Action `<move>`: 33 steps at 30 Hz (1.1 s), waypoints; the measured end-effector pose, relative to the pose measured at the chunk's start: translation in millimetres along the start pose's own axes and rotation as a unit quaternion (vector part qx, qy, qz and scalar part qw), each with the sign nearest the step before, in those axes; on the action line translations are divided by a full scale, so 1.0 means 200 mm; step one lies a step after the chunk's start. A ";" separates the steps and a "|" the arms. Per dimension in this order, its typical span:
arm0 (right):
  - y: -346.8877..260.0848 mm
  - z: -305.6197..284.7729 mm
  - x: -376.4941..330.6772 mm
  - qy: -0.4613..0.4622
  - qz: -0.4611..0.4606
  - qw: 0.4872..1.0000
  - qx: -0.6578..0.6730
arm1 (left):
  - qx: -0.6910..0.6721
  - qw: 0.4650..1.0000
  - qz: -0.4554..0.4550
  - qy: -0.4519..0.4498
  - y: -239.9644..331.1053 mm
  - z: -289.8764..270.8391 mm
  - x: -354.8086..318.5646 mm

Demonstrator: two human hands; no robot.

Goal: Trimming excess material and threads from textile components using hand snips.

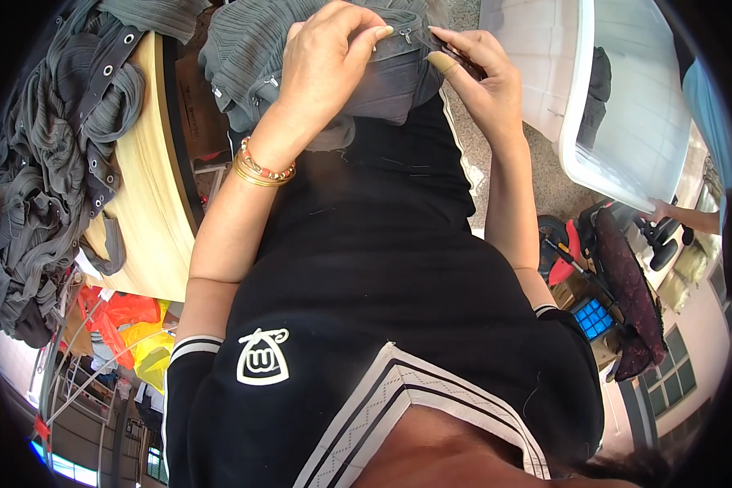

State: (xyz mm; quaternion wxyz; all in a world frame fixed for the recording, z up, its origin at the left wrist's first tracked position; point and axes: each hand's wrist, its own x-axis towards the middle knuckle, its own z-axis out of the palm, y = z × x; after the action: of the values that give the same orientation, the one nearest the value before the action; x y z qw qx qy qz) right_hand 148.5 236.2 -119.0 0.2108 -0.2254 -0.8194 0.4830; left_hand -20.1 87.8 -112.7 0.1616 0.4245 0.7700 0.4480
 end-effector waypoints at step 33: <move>0.07 0.10 0.34 -0.044 0.177 0.957 0.228 | 0.214 0.976 0.029 0.025 0.03 -0.21 -0.24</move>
State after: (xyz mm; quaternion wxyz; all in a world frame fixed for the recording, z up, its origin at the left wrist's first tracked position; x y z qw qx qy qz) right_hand 84.8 267.2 -131.4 0.1313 -0.2911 -0.6434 0.6958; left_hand -14.8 28.4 -91.2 0.0347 0.4600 0.8394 0.2874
